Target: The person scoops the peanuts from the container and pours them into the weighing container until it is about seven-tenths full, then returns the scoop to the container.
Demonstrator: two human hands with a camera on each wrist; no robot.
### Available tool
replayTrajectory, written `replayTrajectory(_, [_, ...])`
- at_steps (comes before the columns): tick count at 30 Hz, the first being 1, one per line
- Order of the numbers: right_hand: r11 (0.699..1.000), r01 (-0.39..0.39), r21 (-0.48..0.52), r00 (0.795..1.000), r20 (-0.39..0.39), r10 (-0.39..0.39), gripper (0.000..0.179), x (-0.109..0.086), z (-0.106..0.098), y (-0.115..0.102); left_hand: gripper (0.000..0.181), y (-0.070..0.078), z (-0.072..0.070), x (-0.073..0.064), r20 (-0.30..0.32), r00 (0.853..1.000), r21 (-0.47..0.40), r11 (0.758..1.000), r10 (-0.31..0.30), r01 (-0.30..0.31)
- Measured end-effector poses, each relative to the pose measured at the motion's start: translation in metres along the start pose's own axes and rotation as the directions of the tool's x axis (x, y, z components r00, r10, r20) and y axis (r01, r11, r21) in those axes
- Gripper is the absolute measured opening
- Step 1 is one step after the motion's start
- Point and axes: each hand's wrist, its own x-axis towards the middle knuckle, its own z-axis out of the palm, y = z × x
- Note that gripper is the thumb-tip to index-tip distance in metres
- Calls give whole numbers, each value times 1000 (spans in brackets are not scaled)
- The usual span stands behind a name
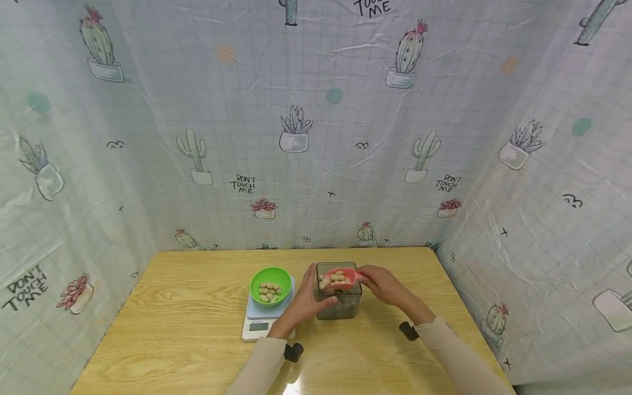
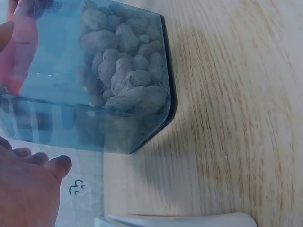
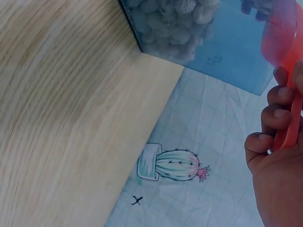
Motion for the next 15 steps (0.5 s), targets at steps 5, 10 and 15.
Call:
replayTrajectory(5, [1000,-17,-2,999,-27,17,21,-1,-6,0,110,4,-2,0,-8,1000,7,1000,-3,3])
replayTrajectory(10, [999,5,-50,999,-47,-7,20,0,-16,-5,106,13,-8,-3,-13,1000,18,1000,26,-26])
replayTrajectory(15, [998,14,-64,997,-71,-19,20,1,-26,-9,103,25,-14,-6,-33,998,60,997,56,-53])
